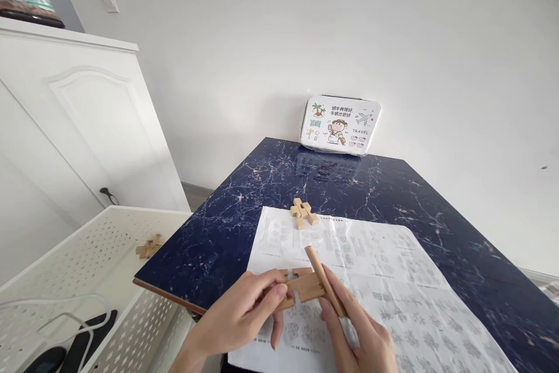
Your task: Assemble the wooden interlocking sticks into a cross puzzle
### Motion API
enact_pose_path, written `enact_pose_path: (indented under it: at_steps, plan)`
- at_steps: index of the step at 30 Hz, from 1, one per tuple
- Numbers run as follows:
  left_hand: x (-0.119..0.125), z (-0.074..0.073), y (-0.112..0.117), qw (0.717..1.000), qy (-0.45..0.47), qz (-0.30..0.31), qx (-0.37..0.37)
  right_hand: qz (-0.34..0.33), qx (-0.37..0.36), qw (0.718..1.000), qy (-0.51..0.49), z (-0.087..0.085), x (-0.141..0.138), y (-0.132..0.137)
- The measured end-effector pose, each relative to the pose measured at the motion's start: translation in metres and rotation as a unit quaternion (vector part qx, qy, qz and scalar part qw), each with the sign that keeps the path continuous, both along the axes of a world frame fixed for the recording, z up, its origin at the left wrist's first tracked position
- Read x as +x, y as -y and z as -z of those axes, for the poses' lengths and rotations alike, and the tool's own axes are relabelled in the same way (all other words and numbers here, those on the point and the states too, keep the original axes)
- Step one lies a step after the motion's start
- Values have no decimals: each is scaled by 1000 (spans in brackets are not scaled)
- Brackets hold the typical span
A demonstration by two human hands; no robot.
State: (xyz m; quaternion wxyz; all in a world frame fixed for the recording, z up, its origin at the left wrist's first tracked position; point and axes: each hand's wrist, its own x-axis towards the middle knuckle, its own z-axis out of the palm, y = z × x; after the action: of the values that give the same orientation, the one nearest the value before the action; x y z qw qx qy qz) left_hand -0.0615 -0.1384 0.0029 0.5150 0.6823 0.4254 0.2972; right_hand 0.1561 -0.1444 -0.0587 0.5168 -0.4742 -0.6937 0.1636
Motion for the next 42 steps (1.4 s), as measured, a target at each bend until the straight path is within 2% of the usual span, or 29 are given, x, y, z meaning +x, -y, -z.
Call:
enact_pose_path:
  at_steps: [9,13,21,27,42]
  plan:
    - [0,-4,0,998,-26,41,28,-39,47,998,2,-2,0,-4]
    - [0,-5,-1,998,-31,45,20,-58,42,997,13,-2,0,-4]
    - [1,-7,0,999,-33,27,9,-74,59,995,33,-4,-1,-5]
    - [-1,-3,1,999,-27,18,26,-85,72,992,61,-2,0,-5]
    - [0,-5,0,999,-25,-18,41,-117,65,990,45,-3,-2,-5]
